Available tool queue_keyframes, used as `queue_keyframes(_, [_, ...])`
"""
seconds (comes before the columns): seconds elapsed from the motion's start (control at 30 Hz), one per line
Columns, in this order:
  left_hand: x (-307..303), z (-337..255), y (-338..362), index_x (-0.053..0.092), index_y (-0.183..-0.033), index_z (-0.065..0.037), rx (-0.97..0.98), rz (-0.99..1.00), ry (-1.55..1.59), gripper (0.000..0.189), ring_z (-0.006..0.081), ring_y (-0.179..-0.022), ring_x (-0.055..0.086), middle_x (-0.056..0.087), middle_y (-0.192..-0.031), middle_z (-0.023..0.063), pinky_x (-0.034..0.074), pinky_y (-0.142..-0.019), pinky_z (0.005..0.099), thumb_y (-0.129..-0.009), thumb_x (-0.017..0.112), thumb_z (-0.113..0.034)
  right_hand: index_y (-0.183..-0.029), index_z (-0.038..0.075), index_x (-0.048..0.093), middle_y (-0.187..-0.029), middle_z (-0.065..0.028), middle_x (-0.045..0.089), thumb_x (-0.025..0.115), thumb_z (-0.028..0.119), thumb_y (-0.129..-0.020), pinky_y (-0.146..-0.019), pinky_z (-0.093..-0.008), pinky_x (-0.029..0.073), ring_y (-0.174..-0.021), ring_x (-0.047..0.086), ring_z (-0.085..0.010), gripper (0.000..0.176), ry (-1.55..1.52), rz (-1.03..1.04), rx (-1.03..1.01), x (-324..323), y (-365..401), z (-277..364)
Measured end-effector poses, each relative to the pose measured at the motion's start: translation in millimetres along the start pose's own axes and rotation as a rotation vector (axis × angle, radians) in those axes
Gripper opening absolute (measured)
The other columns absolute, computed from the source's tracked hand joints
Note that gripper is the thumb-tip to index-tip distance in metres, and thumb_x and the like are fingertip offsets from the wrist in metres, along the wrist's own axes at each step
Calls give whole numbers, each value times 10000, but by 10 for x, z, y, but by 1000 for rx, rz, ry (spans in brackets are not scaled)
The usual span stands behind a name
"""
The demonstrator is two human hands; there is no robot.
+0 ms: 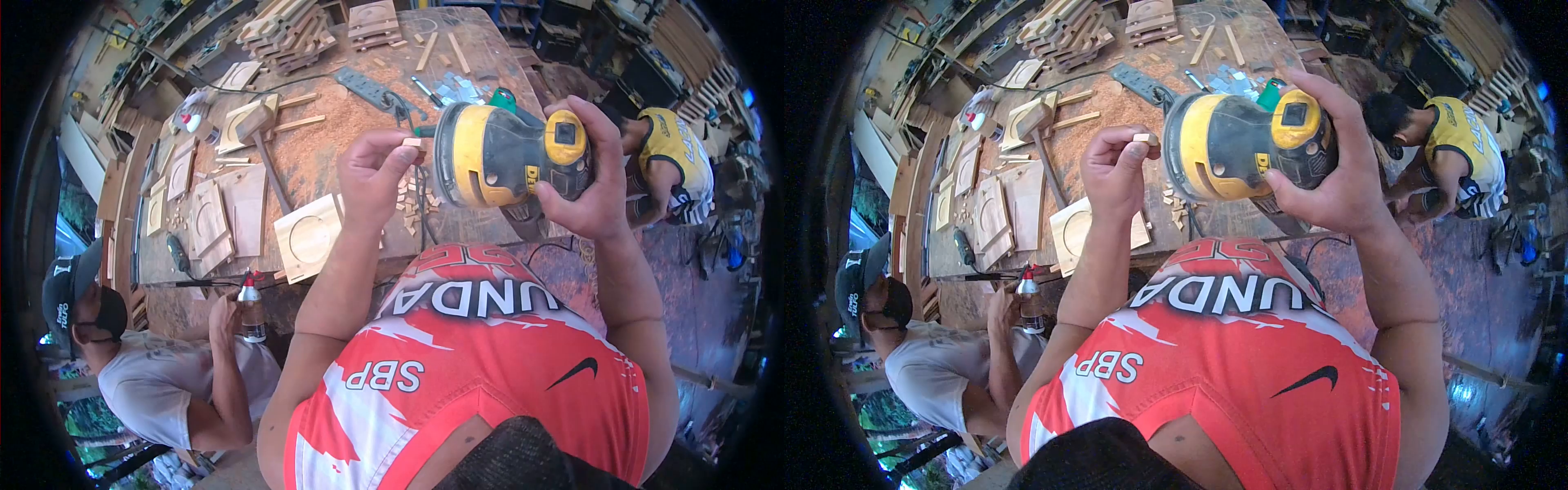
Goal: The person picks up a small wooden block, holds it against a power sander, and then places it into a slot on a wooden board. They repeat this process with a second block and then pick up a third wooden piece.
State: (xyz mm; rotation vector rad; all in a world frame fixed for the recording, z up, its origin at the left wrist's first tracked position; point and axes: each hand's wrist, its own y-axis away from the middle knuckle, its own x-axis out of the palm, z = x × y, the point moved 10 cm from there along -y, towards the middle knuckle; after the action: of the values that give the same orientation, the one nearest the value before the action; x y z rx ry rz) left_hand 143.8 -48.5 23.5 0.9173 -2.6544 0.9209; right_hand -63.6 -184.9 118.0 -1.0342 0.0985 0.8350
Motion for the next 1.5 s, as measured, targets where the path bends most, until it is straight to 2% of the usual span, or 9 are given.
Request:
queue_keyframes(0.17, [-201, 180, -14, 591, -997, -7, -102, -60, -55, 115, 212, -837, 670, 677, -946, 142, 559, -751, 322, -889, 626, -17, -1294, 44, 450, -1238, -170, 529, 753, 39, -606, -1024, -364, 397, -1165, 525, -261, 751, 13, -28, -29, -47, -4, -20])
queue_keyframes(0.23, [-203, 268, -9, 566, -1019, -16, -174, -77, 95, 130, 226, -852, 674, 674, -946, 146, 571, -747, 328, -897, 610, -20, -1251, 50, 470, -1226, -178, 537, 752, 30, -600, -1017, -371, 403, -1157, 531, -271, 709, 13, -25, -68, -43, -10, -12])
queue_keyframes(0.3, [-233, 307, 2, 555, -1025, -18, -182, -72, 83, 136, 225, -838, 671, 671, -939, 144, 567, -738, 326, -898, 606, -21, -1174, 61, 486, -1219, -193, 539, 752, 21, -596, -1006, -381, 408, -1144, 540, -298, 637, 2, -27, -75, -31, -10, -25])
queue_keyframes(0.4, [-220, 297, 1, 554, -1025, -18, -178, -82, 53, 133, 212, -807, 659, 664, -916, 133, 556, -716, 320, -900, 601, -23, -1145, 67, 492, -1209, -204, 541, 754, 23, -596, -1001, -380, 407, -1136, 544, -314, 610, 46, 24, -70, 16, -33, 4])
queue_keyframes(0.63, [-244, 222, 4, 642, -1048, 10, -117, -40, -123, 166, 155, -775, 624, 646, -898, 93, 526, -695, 301, -909, 635, -80, -1158, 66, 504, -1195, -186, 548, 754, 33, -591, -1006, -386, 408, -1136, 547, -305, 621, 37, -2, -26, 38, -32, -23])
queue_keyframes(0.87, [-135, 68, -25, 653, -1076, 26, -65, -4, -235, 204, 160, -822, 651, 669, -885, 103, 547, -732, 290, -932, 627, -116, -1180, 66, 502, -1186, -172, 548, 757, 40, -595, -1013, -389, 400, -1142, 542, -308, 639, 56, 50, -51, 90, -70, 32])
queue_keyframes(0.93, [-102, 57, -7, 644, -1070, 30, -107, 27, -325, 189, 166, -822, 663, 679, -909, 115, 556, -743, 291, -923, 635, -88, -1180, 65, 502, -1185, -171, 546, 759, 41, -595, -1014, -389, 398, -1144, 538, -308, 640, 50, 59, -51, 115, -60, 38])
queue_keyframes(1.17, [-126, 79, 14, 623, -1047, 43, -99, 6, -259, 168, 160, -803, 658, 682, -911, 110, 552, -744, 291, -901, 650, -37, -1170, 62, 488, -1178, -159, 526, 760, 38, -597, -1004, -387, 404, -1137, 526, -304, 634, 17, 105, -60, 184, -49, 78])
queue_keyframes(1.5, [-29, 26, -7, 621, -1055, 55, -94, 39, -268, 149, 132, -837, 653, 680, -922, 90, 538, -771, 261, -912, 593, 26, -1217, 56, 468, -1179, -164, 524, 760, 43, -604, -992, -391, 416, -1129, 533, -311, 679, 14, 103, -86, 220, -73, 141])
